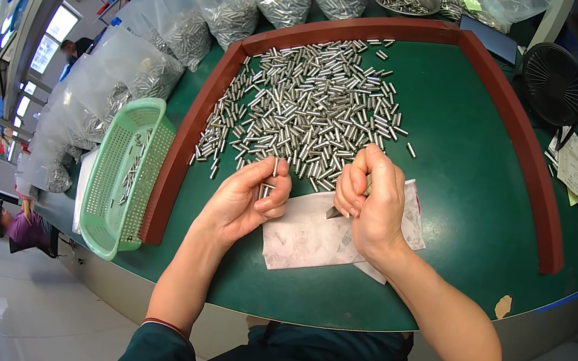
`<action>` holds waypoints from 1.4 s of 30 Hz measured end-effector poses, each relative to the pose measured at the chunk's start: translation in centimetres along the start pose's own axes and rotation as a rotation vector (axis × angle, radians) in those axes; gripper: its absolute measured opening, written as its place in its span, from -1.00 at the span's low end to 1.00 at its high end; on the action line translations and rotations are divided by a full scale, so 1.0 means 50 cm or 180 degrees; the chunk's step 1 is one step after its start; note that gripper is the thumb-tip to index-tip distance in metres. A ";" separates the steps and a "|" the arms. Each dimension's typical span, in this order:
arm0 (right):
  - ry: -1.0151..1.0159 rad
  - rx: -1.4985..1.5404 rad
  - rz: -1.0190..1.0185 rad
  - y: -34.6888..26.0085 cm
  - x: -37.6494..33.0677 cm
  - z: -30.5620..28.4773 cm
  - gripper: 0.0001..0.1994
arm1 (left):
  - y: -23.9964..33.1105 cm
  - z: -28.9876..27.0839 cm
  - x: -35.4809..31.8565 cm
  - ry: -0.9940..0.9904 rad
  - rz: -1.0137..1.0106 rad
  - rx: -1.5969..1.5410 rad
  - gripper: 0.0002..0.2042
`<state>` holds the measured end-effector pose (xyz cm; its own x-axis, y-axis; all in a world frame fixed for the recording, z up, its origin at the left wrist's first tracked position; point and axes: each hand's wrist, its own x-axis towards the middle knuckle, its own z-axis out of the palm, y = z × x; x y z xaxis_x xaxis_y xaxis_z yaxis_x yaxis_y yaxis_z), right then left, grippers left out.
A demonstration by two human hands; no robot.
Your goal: Manually cleaning or deburring small metal pins using a pointed hand tool on a workbench in a factory setting.
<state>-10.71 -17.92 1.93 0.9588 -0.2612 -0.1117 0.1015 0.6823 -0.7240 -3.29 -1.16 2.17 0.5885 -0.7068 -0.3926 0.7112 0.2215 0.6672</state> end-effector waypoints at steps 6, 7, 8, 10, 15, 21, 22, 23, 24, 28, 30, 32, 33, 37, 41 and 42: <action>0.0022 -0.0041 -0.0024 -0.001 0.003 -0.006 -0.62 | 0.102 -0.021 -0.047 0.2505 0.3355 0.3983 -0.81; 0.0052 -0.0042 0.0007 0.001 0.006 -0.008 -0.62 | 0.128 -0.047 -0.060 0.3346 0.3776 0.4777 -0.83; 0.0059 -0.0012 0.0014 0.001 0.007 -0.007 -0.62 | 0.150 -0.055 -0.085 0.3893 0.3753 0.4718 -0.83; 0.0032 -0.0015 0.0019 -0.002 0.003 -0.007 -0.63 | 0.191 -0.097 -0.128 0.4658 0.4044 0.4871 -0.84; -0.0014 0.0005 0.0046 0.000 0.006 -0.003 -0.64 | 0.202 -0.198 -0.159 0.5659 0.2726 0.6107 -0.77; 0.0025 0.0016 0.0052 0.002 0.007 -0.004 -0.63 | 0.154 -0.102 -0.085 0.3023 0.3488 0.4681 -0.91; 0.0054 0.0013 0.0041 -0.002 0.008 -0.009 -0.62 | 0.134 -0.069 -0.061 0.2555 0.3473 0.4781 -0.93; 0.0080 0.0014 0.0040 -0.004 0.009 -0.013 -0.62 | 0.112 -0.064 -0.035 0.2061 0.3373 0.4746 -0.93; 0.0074 0.0017 0.0050 -0.004 0.009 -0.012 -0.62 | 0.096 -0.050 -0.028 0.1617 0.3352 0.5070 -0.91; 0.0038 -0.0005 0.0056 -0.002 0.008 -0.004 -0.63 | 0.047 -0.011 -0.015 0.0407 0.2989 0.5816 -0.90; 0.0021 0.0004 0.0048 -0.003 0.006 -0.004 -0.64 | 0.029 -0.009 -0.009 0.0336 0.2795 0.6103 -0.90; -0.0036 0.0059 0.0058 -0.001 0.006 -0.008 -0.65 | 0.019 -0.012 -0.003 0.0288 0.2694 0.6164 -0.90; -0.0026 0.0064 0.0050 0.000 0.007 -0.010 -0.65 | 0.017 -0.014 0.002 0.0241 0.2696 0.6208 -0.91; 0.0003 0.0075 0.0064 -0.004 0.002 -0.006 -0.64 | 0.006 0.001 0.006 0.0303 0.2828 0.5958 -0.89; 0.0040 0.0073 0.0076 -0.003 0.004 -0.007 -0.63 | -0.009 -0.001 0.009 0.0129 0.2196 0.3907 -0.94; 0.0061 0.0074 0.0094 -0.003 0.003 -0.006 -0.64 | -0.014 0.002 0.009 0.0119 0.2193 0.3909 -0.94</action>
<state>-10.65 -18.29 1.82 0.9563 -0.2534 -0.1460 0.0794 0.7055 -0.7042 -3.56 -1.68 1.61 0.6998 -0.6759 0.2311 -0.4923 -0.2219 0.8416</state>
